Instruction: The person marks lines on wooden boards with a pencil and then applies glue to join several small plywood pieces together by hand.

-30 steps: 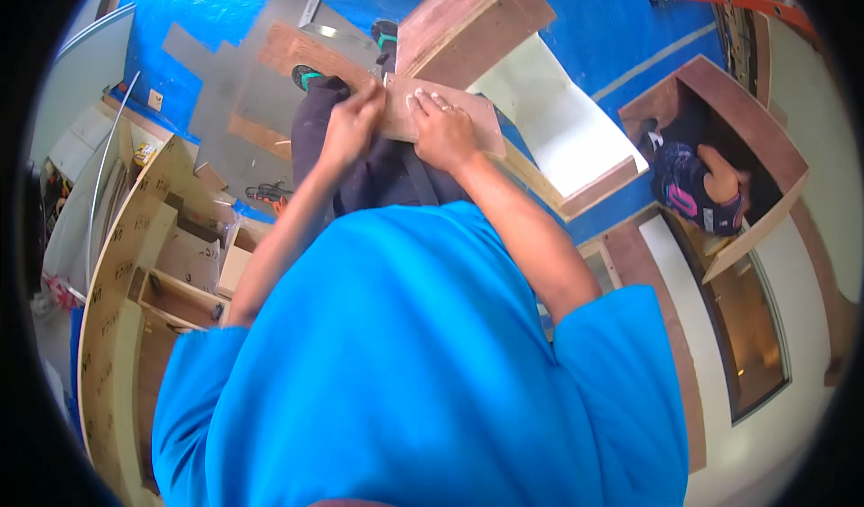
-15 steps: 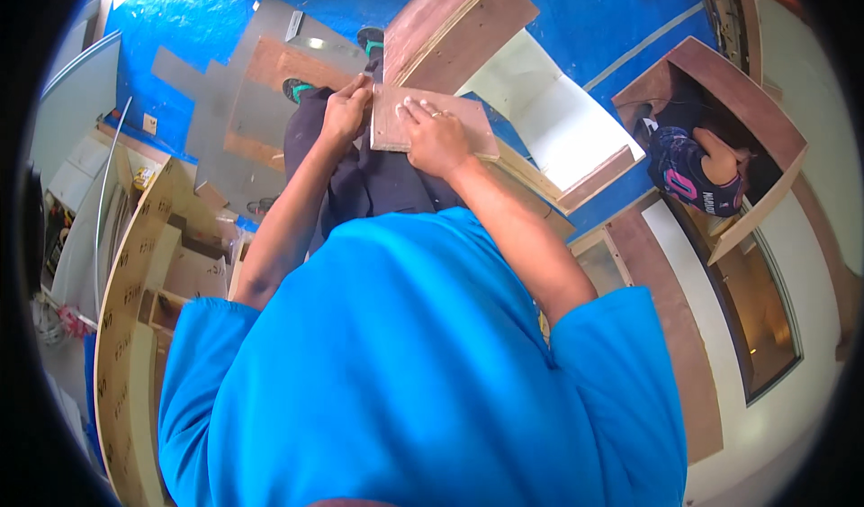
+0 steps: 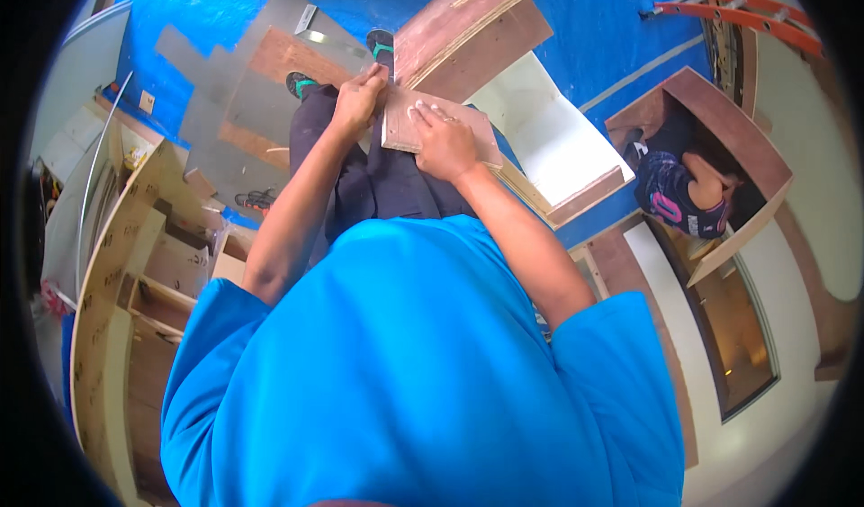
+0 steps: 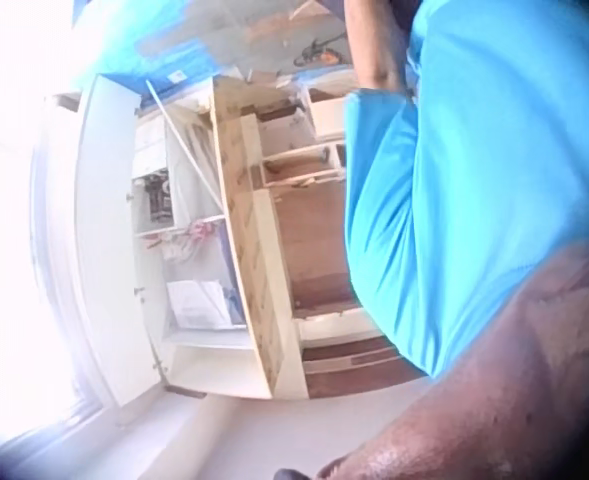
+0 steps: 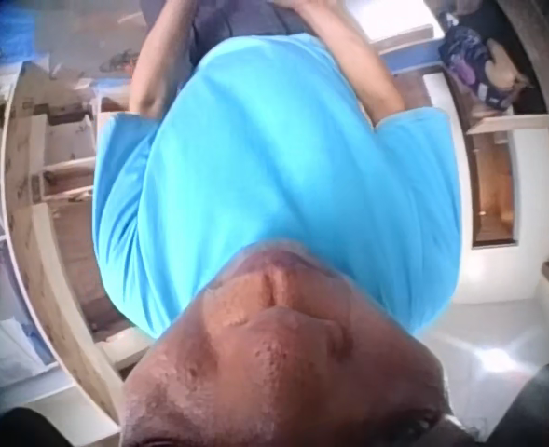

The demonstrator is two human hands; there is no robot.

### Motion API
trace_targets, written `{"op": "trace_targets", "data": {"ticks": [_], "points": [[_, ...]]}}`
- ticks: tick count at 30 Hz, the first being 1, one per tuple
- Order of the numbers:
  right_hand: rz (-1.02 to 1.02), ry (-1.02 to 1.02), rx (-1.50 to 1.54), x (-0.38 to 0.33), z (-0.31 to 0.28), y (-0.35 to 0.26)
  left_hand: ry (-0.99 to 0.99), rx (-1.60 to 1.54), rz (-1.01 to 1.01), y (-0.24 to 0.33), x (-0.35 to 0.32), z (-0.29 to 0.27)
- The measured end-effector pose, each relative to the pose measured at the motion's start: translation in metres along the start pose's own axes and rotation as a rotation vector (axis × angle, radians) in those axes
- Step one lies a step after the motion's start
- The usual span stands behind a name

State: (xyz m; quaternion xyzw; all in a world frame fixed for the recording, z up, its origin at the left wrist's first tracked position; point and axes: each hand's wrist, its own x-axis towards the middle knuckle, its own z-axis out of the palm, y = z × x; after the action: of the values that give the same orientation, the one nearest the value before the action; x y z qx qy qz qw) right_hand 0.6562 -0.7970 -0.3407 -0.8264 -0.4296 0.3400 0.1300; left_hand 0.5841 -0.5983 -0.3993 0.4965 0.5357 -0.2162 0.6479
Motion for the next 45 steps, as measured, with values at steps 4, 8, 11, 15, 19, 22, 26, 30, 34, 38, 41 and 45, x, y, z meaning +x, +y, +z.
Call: {"op": "trace_targets", "data": {"ticks": [4,8,11,15,19,22,26,30,34,38,41,45], "points": [[0.069,0.011,0.006,-0.013,0.0,0.004,-0.133,0.049,0.083,0.014,-0.131,-0.01],[0.02,0.072,-0.04,-0.005,-0.002,-0.001,-0.023,-0.056,0.198,-0.017,-0.084,0.004],[-0.047,0.047,-0.044,0.011,-0.007,0.001,0.119,0.031,0.183,-0.013,-0.005,0.003],[0.005,0.04,-0.044,0.001,-0.004,-0.005,0.03,0.108,0.246,-0.01,-0.045,-0.003],[0.06,0.122,-0.131,-0.017,0.014,-0.015,-0.106,-0.087,0.245,-0.015,-0.133,-0.024],[0.059,0.106,-0.16,-0.013,0.011,-0.02,-0.163,-0.328,0.052,-0.026,-0.139,-0.04],[0.062,0.08,-0.143,-0.014,0.011,-0.017,-0.178,-0.302,0.099,-0.024,-0.145,-0.031],[0.057,0.059,-0.114,-0.012,0.015,-0.018,-0.118,-0.174,0.204,-0.033,-0.153,-0.029],[0.043,0.088,-0.156,-0.02,0.021,-0.016,-0.102,-0.074,0.217,-0.024,-0.157,-0.021],[0.012,0.083,-0.158,-0.023,0.02,-0.017,-0.019,-0.107,0.256,-0.038,-0.087,-0.005],[-0.033,0.048,-0.125,-0.018,0.022,-0.026,-0.033,-0.332,0.099,-0.039,-0.025,-0.006],[0.038,0.046,-0.107,-0.021,0.019,-0.011,-0.098,-0.058,0.251,-0.032,-0.099,-0.01]]}}
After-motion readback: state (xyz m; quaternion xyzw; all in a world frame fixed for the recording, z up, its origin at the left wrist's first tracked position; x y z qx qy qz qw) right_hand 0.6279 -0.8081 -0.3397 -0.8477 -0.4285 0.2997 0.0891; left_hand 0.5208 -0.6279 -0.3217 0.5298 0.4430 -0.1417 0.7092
